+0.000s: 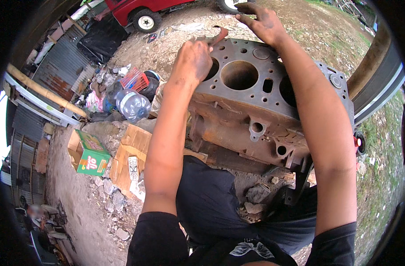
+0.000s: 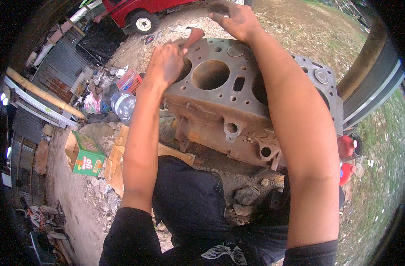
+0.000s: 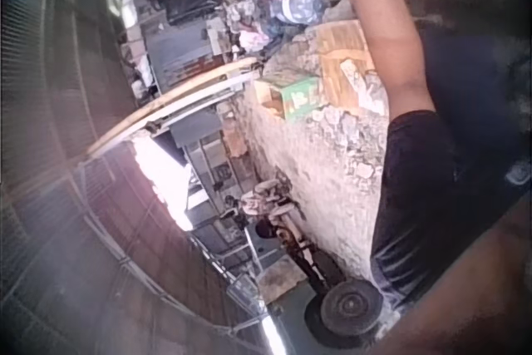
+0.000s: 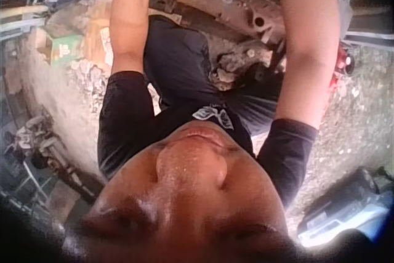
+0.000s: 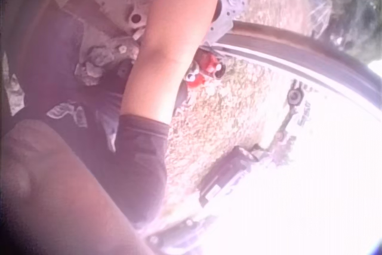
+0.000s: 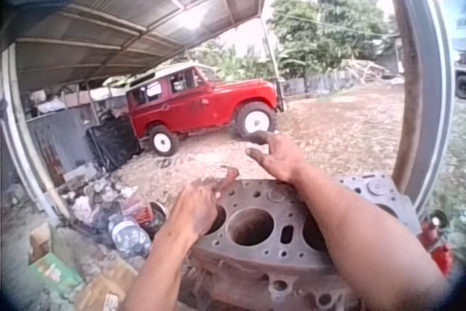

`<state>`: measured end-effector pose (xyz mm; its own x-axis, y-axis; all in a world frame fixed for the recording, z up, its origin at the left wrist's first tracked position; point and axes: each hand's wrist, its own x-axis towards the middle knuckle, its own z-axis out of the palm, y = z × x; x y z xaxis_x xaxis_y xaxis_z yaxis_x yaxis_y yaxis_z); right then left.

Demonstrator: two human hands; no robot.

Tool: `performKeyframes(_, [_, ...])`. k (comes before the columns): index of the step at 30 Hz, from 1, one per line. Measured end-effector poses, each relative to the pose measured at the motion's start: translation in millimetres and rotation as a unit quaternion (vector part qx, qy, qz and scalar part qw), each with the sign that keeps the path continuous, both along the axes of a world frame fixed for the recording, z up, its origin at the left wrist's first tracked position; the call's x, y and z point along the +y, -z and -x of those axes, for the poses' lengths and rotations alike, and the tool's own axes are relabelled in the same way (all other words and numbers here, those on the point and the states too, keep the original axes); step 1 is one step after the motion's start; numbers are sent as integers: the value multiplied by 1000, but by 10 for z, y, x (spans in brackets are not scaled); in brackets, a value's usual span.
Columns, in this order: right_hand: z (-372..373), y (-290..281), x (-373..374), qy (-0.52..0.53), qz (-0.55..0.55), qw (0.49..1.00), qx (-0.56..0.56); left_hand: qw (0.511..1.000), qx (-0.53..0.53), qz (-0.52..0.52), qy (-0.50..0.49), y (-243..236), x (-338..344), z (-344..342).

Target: The person sands the top surface of an engine block using a sanding block. They move the sanding block across the flat surface and around the cylinder openings, applying pressure to smooth the metal.

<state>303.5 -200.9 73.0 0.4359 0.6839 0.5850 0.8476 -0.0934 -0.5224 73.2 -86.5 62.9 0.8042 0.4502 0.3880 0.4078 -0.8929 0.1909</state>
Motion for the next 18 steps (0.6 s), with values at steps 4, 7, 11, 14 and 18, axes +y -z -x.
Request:
performKeyframes(4, [-170,117,84,38,-26,999,-6,994,-77,-64,52,73,-14,28])
performKeyframes(7, [-34,93,120,26,-25,999,20,999,27,-27,-23,7,43,-48])
performKeyframes(11, [-54,40,23,57,8,998,6,998,-26,-55,30,44,-143,105])
performKeyframes(14, [-68,80,102,46,-2,999,24,999,-18,-51,-5,22,16,-67])
performKeyframes(18, [-139,138,123,48,-13,998,26,997,16,-70,-15,13,-60,-51])
